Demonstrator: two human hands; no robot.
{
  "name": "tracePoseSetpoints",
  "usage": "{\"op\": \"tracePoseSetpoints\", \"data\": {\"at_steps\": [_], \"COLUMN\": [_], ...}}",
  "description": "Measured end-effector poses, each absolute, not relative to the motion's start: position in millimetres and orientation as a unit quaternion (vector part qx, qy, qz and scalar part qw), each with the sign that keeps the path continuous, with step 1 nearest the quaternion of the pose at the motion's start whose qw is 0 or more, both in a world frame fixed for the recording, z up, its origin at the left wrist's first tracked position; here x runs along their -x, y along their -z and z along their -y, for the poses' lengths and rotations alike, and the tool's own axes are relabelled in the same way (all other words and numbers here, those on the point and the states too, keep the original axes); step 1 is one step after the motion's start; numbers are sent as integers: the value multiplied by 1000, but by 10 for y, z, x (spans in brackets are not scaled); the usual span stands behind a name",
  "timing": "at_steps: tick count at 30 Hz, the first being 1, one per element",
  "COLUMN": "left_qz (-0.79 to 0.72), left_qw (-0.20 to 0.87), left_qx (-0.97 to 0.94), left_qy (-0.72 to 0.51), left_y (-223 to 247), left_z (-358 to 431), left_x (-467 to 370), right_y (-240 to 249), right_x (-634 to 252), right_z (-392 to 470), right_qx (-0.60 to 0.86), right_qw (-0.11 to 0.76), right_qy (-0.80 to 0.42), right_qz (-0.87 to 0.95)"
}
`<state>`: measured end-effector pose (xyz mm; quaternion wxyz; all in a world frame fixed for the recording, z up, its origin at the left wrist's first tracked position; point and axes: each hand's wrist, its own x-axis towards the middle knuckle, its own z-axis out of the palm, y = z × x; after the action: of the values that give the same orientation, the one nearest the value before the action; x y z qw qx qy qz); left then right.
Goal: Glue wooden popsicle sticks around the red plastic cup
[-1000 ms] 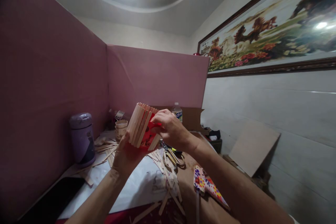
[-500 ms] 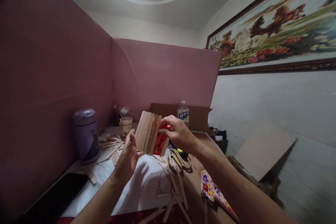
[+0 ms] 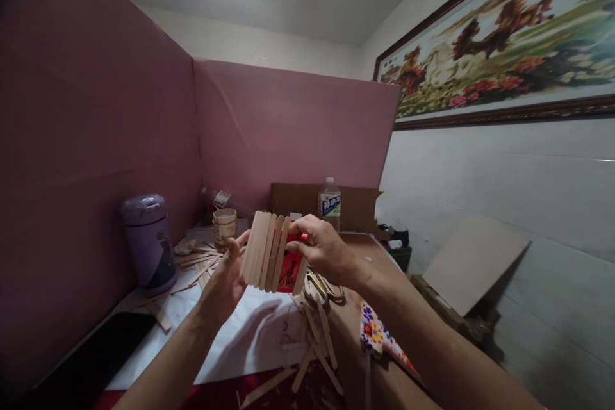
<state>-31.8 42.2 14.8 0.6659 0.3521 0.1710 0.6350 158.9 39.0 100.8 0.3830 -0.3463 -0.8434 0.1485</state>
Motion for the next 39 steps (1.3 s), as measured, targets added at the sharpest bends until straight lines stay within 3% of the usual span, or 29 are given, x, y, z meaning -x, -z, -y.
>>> {"op": "tracePoseSetpoints", "data": {"at_steps": [5, 14, 17, 22, 39], "left_qz": [-85, 54, 73, 79, 71], "left_qw": [753, 762, 756, 760, 777], "left_qx": [-304, -275, -264, -259, -262], "left_qy": [-577, -584, -595, -590, -568], "left_y": [-61, -70, -74, -77, -120], "left_z": [-371, -296, -314, -310, -322], "left_x": [190, 159, 214, 232, 245], "right_y": [-1054, -1122, -1183, -1182, -1182], "right_x": [-1549, -1377, -1354, -1289, -1150], "right_z": [-413, -289, -250, -320, -333], "right_qx": [351, 328, 312, 290, 286], "right_qw": [433, 430, 407, 468, 477], "right_qy": [-139, -36, -80, -211, -184], "right_qz": [819, 840, 855, 808, 810]}}
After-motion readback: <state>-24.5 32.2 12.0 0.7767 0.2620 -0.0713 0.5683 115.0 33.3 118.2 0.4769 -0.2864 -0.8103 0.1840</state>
